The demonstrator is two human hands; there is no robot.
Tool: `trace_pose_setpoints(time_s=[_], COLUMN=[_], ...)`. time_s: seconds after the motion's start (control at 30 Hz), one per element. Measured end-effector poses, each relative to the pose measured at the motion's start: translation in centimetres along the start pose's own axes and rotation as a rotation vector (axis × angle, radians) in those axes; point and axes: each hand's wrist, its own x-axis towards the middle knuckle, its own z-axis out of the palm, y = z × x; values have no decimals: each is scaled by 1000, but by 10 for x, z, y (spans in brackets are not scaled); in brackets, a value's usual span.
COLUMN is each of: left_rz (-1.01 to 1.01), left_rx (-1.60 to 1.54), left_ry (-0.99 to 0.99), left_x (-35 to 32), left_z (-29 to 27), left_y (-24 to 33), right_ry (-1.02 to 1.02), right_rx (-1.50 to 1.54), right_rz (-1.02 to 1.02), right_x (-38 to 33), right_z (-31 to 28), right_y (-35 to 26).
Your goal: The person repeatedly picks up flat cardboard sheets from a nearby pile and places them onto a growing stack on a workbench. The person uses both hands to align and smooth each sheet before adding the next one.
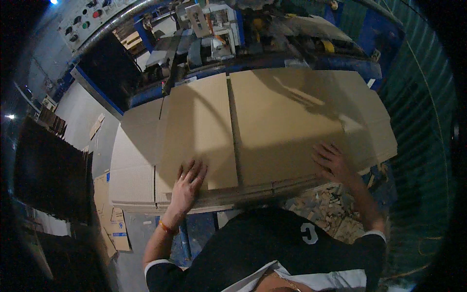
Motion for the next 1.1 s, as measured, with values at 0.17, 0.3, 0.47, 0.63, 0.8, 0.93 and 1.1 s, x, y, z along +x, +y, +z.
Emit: trace_pose_setpoints(time_s=[0.17, 0.3, 0.47, 0.63, 0.8, 0.93, 1.1], left_rz=[49, 48, -589, -538, -604, -565, -53], left_rx=[-56, -225, -276, -323, -418, -74, -228], left_ry=[-72, -252, 230, 423, 436, 344, 149], left_x=[13, 5, 54, 72, 77, 75, 23], left_z=[2, -2, 26, 69, 69, 41, -2], left_y=[-15, -56, -148, -168, -167, -133, -38], right_ry=[46, 329, 462, 354, 400, 282, 83], right_rx=[-27, 303, 696, 254, 14, -1, -55], right_rz=[-139, 358, 883, 659, 792, 861, 562], right_x=[28, 29, 45, 70, 91, 98, 28], right_z=[12, 31, 61, 63, 56, 35, 11], right_y=[23, 87, 191, 214, 183, 158, 66])
